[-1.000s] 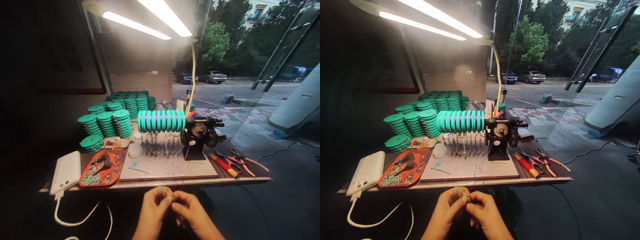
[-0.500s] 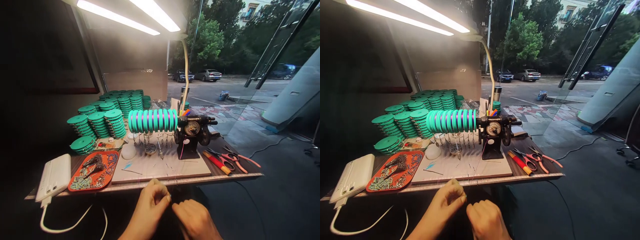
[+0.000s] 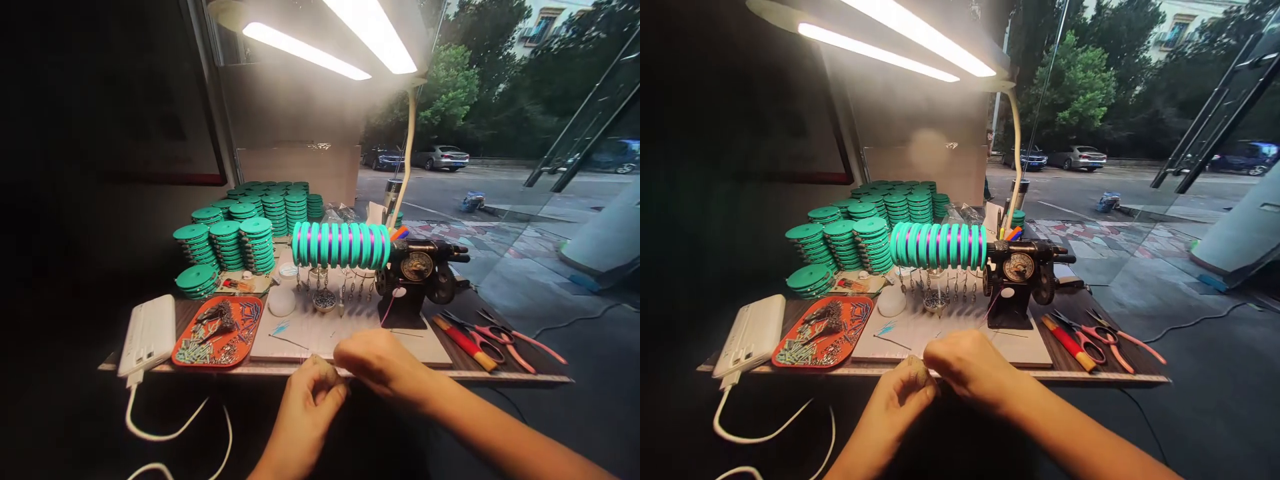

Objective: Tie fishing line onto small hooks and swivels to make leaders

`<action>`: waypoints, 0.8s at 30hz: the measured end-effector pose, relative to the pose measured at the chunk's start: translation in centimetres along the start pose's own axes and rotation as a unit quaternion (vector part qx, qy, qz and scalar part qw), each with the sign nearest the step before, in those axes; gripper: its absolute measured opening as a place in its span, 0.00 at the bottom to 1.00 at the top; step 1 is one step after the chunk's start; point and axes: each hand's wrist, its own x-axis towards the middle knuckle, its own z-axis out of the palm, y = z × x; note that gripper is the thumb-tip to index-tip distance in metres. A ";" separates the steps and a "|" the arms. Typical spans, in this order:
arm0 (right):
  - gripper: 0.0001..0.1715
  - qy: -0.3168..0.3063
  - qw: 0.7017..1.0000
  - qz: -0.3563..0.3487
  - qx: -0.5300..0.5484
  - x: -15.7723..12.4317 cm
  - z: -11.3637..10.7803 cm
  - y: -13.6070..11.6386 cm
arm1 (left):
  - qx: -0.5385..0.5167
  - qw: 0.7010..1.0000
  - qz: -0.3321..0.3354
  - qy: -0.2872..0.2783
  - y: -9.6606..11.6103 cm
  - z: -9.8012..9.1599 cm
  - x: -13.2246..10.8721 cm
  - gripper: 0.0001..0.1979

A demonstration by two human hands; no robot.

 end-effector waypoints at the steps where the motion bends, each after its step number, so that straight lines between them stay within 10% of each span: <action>1: 0.10 0.001 1.000 0.008 -0.001 -0.3 0.2 -0.1 | -0.007 1.000 -0.006 -0.001 -0.1 0.1 0.0 0.10; 7: 0.10 -0.004 0.998 0.066 0.011 -1.1 0.5 -0.6 | 0.147 0.986 0.060 0.045 -0.7 1.1 -0.3 0.10; 12: 0.10 -0.007 0.988 0.148 0.039 -0.2 -0.1 -0.3 | 0.372 0.860 0.325 0.129 -1.8 1.3 -0.7 0.10; 16: 0.07 -0.019 0.984 0.172 0.051 1.0 -0.3 0.0 | 0.401 0.774 0.481 0.092 -2.9 0.8 -0.1 0.12; 20: 0.07 -0.008 0.985 0.167 0.039 1.1 0.2 -0.2 | 0.311 0.836 0.448 0.057 -3.9 0.8 0.1 0.13; 24: 0.10 0.090 0.990 0.108 -0.001 -1.7 0.7 -1.3 | 0.126 0.965 0.227 0.028 -4.7 1.3 0.0 0.09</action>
